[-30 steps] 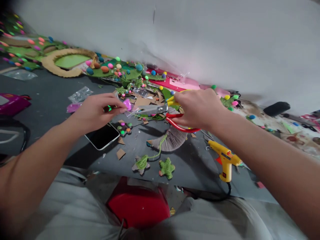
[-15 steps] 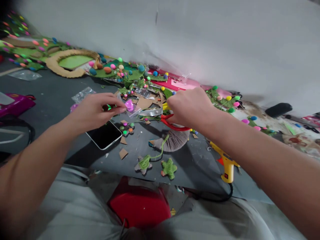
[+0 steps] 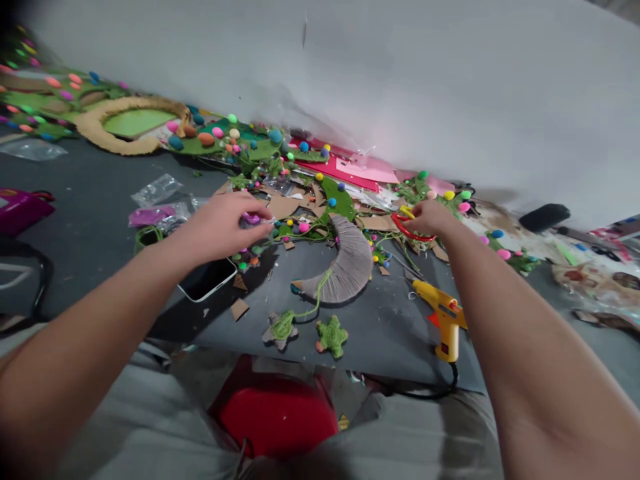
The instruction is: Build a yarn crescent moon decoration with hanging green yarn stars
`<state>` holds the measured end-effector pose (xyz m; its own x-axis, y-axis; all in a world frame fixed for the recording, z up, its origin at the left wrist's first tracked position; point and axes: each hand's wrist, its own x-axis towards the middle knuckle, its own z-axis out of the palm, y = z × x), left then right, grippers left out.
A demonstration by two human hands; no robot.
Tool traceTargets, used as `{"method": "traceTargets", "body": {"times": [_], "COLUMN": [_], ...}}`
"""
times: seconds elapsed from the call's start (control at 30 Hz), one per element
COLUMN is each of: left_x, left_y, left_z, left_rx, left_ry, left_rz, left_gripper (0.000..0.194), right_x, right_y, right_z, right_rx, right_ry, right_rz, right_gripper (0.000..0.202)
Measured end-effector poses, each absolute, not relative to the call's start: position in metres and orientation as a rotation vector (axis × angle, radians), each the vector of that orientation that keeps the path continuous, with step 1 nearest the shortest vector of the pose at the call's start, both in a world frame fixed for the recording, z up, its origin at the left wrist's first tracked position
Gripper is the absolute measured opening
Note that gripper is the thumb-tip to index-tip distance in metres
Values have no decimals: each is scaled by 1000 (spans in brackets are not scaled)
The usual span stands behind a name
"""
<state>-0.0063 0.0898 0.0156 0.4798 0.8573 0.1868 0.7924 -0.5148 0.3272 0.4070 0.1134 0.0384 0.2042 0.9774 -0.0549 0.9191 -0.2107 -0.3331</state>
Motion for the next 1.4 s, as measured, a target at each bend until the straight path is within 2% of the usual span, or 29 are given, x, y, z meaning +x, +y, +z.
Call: {"method": "traceTargets", "body": {"times": [0.17,0.43,0.6,0.83,0.97,1.1,1.17,1.27,1.4], "left_x": [31,31,33,33,31,30,29,27,25], "left_y": [105,113,113,112,110,100,90,70,41], "left_z": [4,-6,-10,-13,-8,8,19,34,40], "left_rx": [2578,2530,2485,2422,2438,2434,2386,2312,2199], "left_ry": [1422,1399,1417,1461,1362,1101,993,963,985], "left_rz": [360,216,268,387,460,611,726,856,814], "left_gripper": [25,14,16,22,25,22,18,19,18], "right_x": [411,397,378,334,303,269,255,245,256], "right_y": [115,127,128,121,112,93,81,60,23], "right_z": [25,30,47,57,57,57,55,50,47], "right_rx": [-2629,-2836,-2760,-2358,-1927,-1390,-1215,-1174,-1218], "right_ry": [-1963,-2118,-2117,-2238,-2318,-2380,-2372,-2175,-1955], "right_rz": [344,316,109,-6,316,742,826,932,1111], "right_gripper": [36,33,38,30,21,44,40,23,21]}}
